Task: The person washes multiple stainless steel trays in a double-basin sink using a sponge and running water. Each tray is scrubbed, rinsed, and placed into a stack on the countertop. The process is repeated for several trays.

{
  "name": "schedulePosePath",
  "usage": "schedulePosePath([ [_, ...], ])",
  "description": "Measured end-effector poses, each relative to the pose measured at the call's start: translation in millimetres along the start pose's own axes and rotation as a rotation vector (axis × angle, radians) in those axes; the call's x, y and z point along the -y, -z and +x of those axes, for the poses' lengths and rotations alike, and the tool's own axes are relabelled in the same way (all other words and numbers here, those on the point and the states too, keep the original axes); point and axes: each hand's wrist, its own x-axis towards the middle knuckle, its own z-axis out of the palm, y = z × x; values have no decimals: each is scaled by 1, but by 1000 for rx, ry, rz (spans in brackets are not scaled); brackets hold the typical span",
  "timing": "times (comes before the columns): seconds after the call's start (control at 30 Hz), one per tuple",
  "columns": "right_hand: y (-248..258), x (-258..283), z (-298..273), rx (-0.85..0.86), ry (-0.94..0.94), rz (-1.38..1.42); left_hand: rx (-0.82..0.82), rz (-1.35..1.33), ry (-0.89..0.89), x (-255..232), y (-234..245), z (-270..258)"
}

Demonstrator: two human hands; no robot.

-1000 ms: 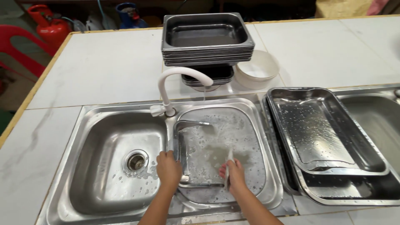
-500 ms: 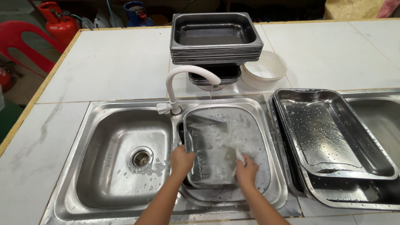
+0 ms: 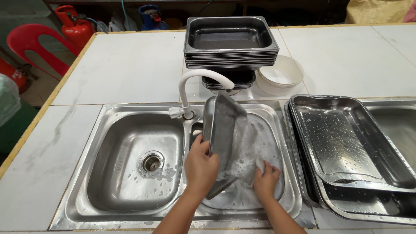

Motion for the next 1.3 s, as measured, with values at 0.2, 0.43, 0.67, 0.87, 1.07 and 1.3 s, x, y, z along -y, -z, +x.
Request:
schedulePosePath([
  [0.2,5,17,5,94,-100,-250,-45,-12,147,12,29,-18],
  [0.43,-47,45,18,45,230,220,-140,-370,514,82,63,-38],
  [0.67,-88,214,-122,418,868,339,-259,-472,695,161,82,-52],
  [0.87,-126,219,-122,598,876,-50,-266,-503,732,205,92,-65],
  [1.07,-131,148,-17,247,758,-326,-218,-639,850,230,98,-67],
  [1.3,-171,215,-110,413,927,-25,-163,-392,774,246,88,-55],
])
